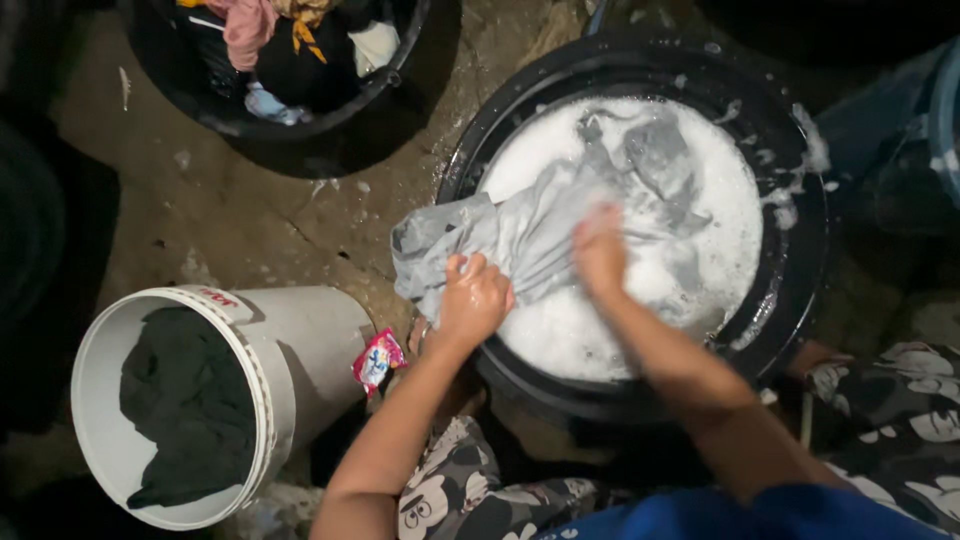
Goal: The person washes clothes by hand in a basin of soapy water using a wooden scrubbing board. They scrub a grey garment against the board, rinse it in the sudsy water, and then lift the board out of the basin.
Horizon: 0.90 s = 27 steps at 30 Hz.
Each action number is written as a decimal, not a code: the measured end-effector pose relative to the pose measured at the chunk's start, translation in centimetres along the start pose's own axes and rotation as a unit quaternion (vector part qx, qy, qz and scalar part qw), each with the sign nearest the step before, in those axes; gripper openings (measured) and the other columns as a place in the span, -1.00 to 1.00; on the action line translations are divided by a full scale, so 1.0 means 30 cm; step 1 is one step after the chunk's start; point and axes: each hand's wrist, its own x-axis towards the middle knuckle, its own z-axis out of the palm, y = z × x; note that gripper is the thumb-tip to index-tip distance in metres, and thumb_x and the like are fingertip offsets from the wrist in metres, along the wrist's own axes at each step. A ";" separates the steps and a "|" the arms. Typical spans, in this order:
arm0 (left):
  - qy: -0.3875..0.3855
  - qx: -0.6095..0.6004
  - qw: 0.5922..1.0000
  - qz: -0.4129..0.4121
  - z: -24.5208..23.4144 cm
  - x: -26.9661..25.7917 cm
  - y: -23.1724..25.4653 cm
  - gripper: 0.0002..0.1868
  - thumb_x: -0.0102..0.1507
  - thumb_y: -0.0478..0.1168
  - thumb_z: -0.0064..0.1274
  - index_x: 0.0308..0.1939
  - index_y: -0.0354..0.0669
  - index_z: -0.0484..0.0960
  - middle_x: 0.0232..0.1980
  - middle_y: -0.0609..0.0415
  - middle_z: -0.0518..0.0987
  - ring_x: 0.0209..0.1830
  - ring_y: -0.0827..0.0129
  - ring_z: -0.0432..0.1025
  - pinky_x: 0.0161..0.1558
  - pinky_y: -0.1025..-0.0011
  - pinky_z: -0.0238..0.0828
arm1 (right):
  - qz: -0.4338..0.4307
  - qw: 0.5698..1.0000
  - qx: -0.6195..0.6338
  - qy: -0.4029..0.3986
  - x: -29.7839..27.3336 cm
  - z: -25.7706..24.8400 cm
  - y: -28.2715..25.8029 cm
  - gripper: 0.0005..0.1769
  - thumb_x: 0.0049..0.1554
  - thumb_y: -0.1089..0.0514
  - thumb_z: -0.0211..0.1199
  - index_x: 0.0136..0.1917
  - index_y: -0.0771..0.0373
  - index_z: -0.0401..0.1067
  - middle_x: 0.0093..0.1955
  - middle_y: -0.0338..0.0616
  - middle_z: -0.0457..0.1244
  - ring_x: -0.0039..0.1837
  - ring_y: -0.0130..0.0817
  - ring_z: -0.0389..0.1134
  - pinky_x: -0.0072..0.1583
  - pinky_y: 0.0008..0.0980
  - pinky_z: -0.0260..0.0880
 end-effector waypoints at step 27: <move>-0.063 -0.252 0.965 -0.045 0.047 -0.036 -0.082 -0.93 0.12 -0.18 0.16 -0.41 -0.01 0.73 -0.31 0.20 0.66 -0.09 0.32 0.46 0.21 0.05 0.00 | -0.077 0.981 -0.176 -0.018 0.102 -0.418 0.342 -0.25 0.18 -0.14 0.27 0.54 0.15 0.21 0.05 0.19 0.36 0.04 0.22 0.39 0.08 0.06 0.38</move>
